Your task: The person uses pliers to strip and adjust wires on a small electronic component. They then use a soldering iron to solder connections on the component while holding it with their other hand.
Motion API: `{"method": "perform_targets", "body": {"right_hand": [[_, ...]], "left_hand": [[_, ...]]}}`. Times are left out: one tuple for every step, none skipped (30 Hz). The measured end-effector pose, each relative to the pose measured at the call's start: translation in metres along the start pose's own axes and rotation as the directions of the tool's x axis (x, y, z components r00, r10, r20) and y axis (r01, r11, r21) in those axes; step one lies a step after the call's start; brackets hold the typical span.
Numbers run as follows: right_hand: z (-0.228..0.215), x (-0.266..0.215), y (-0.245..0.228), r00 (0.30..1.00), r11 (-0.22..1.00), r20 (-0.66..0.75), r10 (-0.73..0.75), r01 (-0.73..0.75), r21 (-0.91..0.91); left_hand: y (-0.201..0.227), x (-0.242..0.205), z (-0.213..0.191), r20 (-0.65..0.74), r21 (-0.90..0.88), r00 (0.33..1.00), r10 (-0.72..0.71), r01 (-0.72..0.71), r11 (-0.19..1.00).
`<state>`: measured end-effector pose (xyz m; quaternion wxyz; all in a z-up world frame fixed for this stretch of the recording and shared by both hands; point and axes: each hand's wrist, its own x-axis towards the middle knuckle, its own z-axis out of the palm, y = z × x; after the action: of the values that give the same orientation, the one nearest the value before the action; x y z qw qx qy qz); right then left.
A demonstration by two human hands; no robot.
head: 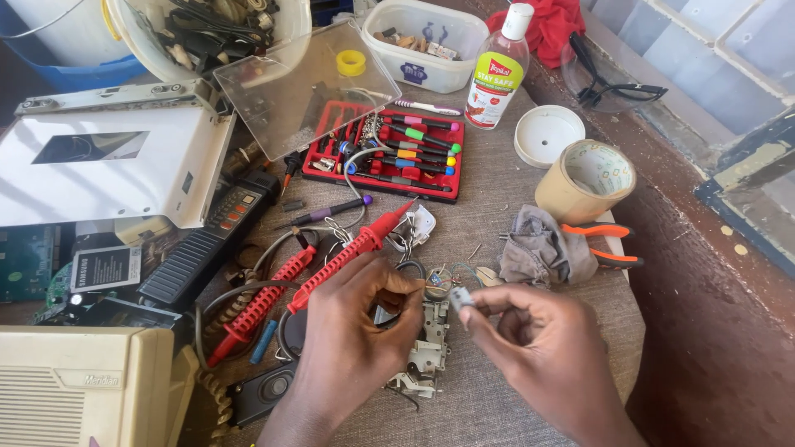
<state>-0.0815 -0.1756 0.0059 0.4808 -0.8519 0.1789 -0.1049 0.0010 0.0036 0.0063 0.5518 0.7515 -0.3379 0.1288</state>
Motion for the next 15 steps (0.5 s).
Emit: {"method": "perform_targets", "body": {"right_hand": [[-0.004, -0.001, 0.000, 1.000, 1.000, -0.001, 0.001, -0.001, -0.002], [-0.007, -0.002, 0.000, 0.999, 0.999, -0.041, -0.016, 0.018, 0.038], [-0.011, -0.003, 0.001, 0.996, 0.996, -0.080, -0.031, 0.038, 0.080], [-0.012, -0.003, 0.001, 0.996, 0.996, -0.080, -0.029, 0.036, 0.081], [-0.013, -0.003, 0.002, 0.994, 0.998, -0.104, -0.027, 0.033, 0.058], [-0.015, -0.003, 0.002, 0.991, 0.999, -0.129, -0.025, 0.029, 0.036], [-0.014, -0.004, 0.003, 0.991, 0.999, -0.130, -0.020, 0.025, 0.035], [-0.013, -0.005, 0.003, 0.994, 0.995, -0.104, -0.013, 0.023, 0.094], [-0.011, -0.005, 0.004, 0.997, 0.988, -0.075, -0.009, 0.020, 0.155], [-0.010, -0.005, 0.003, 0.997, 0.987, -0.073, -0.005, 0.017, 0.157], [-0.009, -0.005, 0.003, 0.998, 0.989, -0.057, -0.018, 0.026, 0.145], [-0.007, -0.004, 0.003, 0.999, 0.991, -0.041, -0.031, 0.036, 0.133], [-0.006, -0.003, 0.004, 0.999, 0.991, -0.040, -0.024, 0.029, 0.132], [-0.004, -0.001, 0.005, 0.998, 0.989, -0.037, -0.044, 0.049, 0.138], [-0.002, 0.000, 0.006, 0.997, 0.987, -0.032, -0.064, 0.068, 0.145]], "left_hand": [[0.000, 0.000, 0.001, 0.000, -0.002, 1.000, 0.000, 0.000, 1.000], [0.000, -0.001, 0.002, 0.003, -0.005, 1.000, -0.031, 0.031, 0.999], [0.000, -0.002, 0.003, 0.006, -0.004, 0.998, -0.063, 0.064, 0.998], [-0.001, -0.002, 0.002, 0.008, -0.004, 0.998, -0.065, 0.065, 0.998], [-0.001, -0.001, 0.002, 0.008, 0.030, 0.999, -0.052, 0.052, 0.998], [-0.001, -0.001, 0.002, 0.007, 0.063, 0.999, -0.039, 0.039, 0.997], [0.000, -0.001, 0.002, 0.011, 0.061, 0.999, -0.041, 0.040, 0.997], [0.001, 0.000, 0.002, 0.006, 0.084, 0.999, -0.037, 0.036, 0.996], [0.002, 0.000, 0.001, 0.000, 0.112, 0.999, -0.034, 0.033, 0.993], [0.003, 0.001, 0.000, 0.003, 0.113, 0.999, -0.037, 0.036, 0.993], [0.004, 0.002, 0.000, 0.005, 0.127, 0.999, -0.037, 0.036, 0.991], [0.004, 0.002, 0.001, 0.008, 0.141, 0.999, -0.037, 0.036, 0.989], [0.005, 0.002, 0.001, 0.012, 0.139, 0.999, -0.042, 0.040, 0.990], [0.005, 0.002, 0.001, 0.018, 0.154, 0.999, -0.051, 0.048, 0.987], [0.005, 0.002, 0.001, 0.022, 0.173, 0.998, -0.063, 0.058, 0.983]]}}
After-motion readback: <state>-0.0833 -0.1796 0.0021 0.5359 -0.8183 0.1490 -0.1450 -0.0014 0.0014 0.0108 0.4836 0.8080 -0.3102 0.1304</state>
